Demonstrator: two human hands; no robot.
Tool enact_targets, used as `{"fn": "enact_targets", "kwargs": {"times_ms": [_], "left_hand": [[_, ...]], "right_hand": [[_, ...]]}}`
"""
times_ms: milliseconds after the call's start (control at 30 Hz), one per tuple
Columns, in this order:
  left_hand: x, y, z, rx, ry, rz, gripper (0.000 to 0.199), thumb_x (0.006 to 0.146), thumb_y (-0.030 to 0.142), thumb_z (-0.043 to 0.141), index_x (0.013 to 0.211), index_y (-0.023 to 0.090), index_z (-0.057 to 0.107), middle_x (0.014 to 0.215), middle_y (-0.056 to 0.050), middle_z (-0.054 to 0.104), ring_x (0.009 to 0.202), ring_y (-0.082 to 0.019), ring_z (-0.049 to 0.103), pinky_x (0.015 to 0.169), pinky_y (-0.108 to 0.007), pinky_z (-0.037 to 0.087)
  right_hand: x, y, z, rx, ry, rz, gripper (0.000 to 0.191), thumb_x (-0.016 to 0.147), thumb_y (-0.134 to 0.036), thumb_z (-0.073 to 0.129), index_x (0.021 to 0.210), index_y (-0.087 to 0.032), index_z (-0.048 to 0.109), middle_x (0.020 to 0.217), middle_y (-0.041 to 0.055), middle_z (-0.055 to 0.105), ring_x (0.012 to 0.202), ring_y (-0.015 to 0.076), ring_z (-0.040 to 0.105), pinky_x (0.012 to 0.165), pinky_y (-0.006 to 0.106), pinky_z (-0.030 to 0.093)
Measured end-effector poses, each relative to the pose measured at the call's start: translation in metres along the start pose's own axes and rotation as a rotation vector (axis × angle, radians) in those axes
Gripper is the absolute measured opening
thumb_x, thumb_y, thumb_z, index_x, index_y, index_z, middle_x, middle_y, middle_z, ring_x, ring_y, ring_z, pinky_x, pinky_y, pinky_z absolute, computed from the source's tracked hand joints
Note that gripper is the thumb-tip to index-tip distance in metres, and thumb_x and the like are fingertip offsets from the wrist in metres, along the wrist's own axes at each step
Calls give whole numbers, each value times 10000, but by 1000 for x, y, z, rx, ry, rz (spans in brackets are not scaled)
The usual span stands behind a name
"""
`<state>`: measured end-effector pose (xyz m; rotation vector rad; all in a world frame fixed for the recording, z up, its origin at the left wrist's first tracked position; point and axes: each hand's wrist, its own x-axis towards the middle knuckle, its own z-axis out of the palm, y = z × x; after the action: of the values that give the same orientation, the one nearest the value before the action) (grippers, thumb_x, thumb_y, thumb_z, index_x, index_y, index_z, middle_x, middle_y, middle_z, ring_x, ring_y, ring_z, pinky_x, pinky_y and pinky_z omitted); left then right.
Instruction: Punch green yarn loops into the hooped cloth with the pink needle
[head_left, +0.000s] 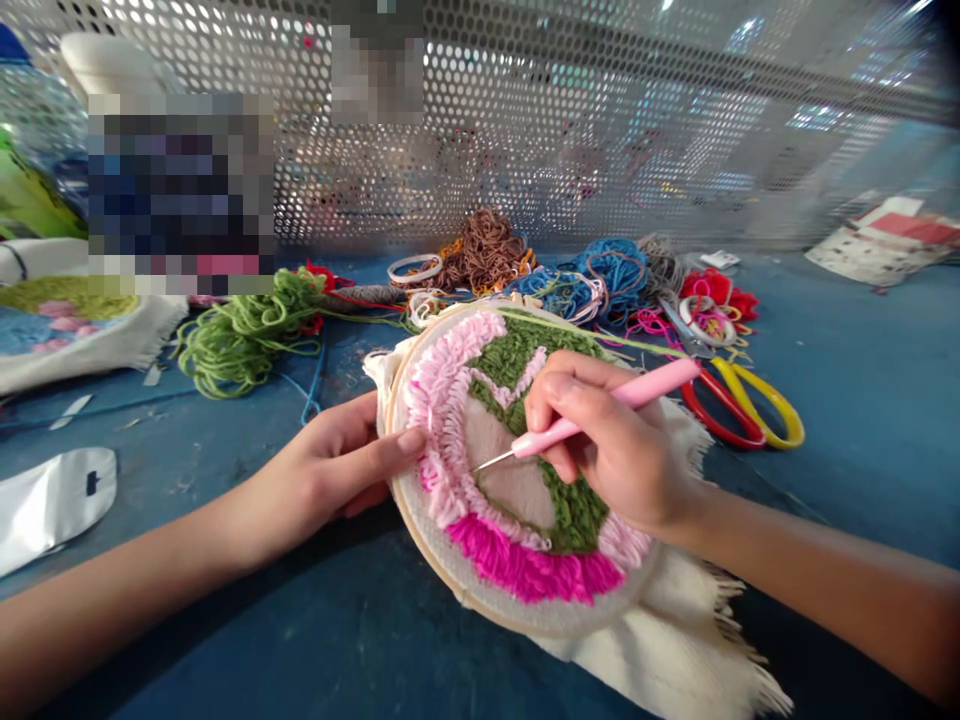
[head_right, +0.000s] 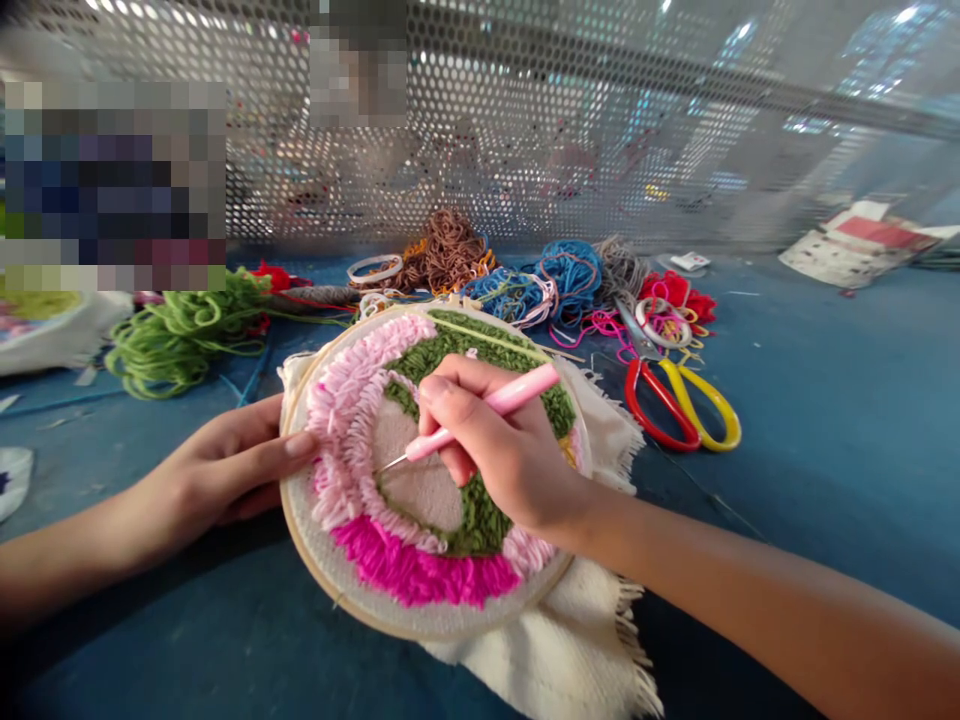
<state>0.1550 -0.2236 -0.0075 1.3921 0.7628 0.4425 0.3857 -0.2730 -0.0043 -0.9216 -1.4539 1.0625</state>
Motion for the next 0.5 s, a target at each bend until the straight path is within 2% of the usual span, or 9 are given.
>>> {"fn": "enact_targets", "kwargs": {"times_ms": [133, 200, 267, 333, 400, 467, 500], "left_hand": [[-2, 0, 2, -2, 10, -4, 260, 871, 472, 614, 905, 217, 574, 603, 76, 457, 466, -63, 311, 405, -173, 230], [-3, 0, 2, 11, 15, 1, 281, 855, 496, 627, 860, 218, 583, 557, 83, 456, 436, -61, 300, 390, -180, 211], [-2, 1, 0, 74, 67, -11, 364, 855, 545, 594, 727, 205, 568, 477, 79, 435, 407, -68, 307, 385, -197, 207], [-1, 5, -5, 190, 123, -70, 547, 886, 620, 459, 544, 196, 501, 391, 53, 404, 370, -80, 309, 387, -224, 220], [1, 13, -13, 372, 70, -177, 665, 906, 654, 331, 434, 201, 450, 346, 18, 405, 345, -98, 345, 403, -247, 264], [0, 22, -21, 691, 18, -260, 668, 900, 661, 321, 462, 198, 518, 374, -11, 476, 368, -135, 440, 435, -264, 296], [0, 27, -24, 892, 60, -256, 620, 894, 661, 348, 562, 196, 588, 431, -21, 539, 409, -162, 496, 455, -270, 299]], "right_hand": [[0, -11, 11, -412, -292, -33, 179, 927, -255, 537, 766, -178, 549, 596, -41, 521, 506, 74, 470, 478, 213, 343], [1, -14, 15, -519, -408, 12, 123, 910, -230, 548, 799, -178, 544, 649, -29, 551, 541, 81, 470, 503, 226, 342], [2, -14, 15, -423, -409, 125, 144, 936, -273, 528, 822, -186, 528, 653, -36, 538, 540, 81, 450, 496, 221, 337], [2, -14, 12, -264, -392, 219, 183, 953, -329, 520, 832, -192, 517, 648, -45, 517, 534, 78, 428, 482, 211, 331], [0, -14, 11, -198, -423, 236, 191, 945, -323, 532, 809, -193, 503, 649, -47, 498, 545, 81, 414, 485, 211, 330], [-3, -16, 12, -223, -500, 206, 171, 923, -265, 544, 778, -196, 486, 657, -45, 492, 561, 87, 413, 503, 216, 336], [-6, -17, 14, -251, -543, 187, 155, 907, -232, 544, 770, -200, 479, 653, -46, 489, 564, 90, 416, 511, 220, 339]]}}
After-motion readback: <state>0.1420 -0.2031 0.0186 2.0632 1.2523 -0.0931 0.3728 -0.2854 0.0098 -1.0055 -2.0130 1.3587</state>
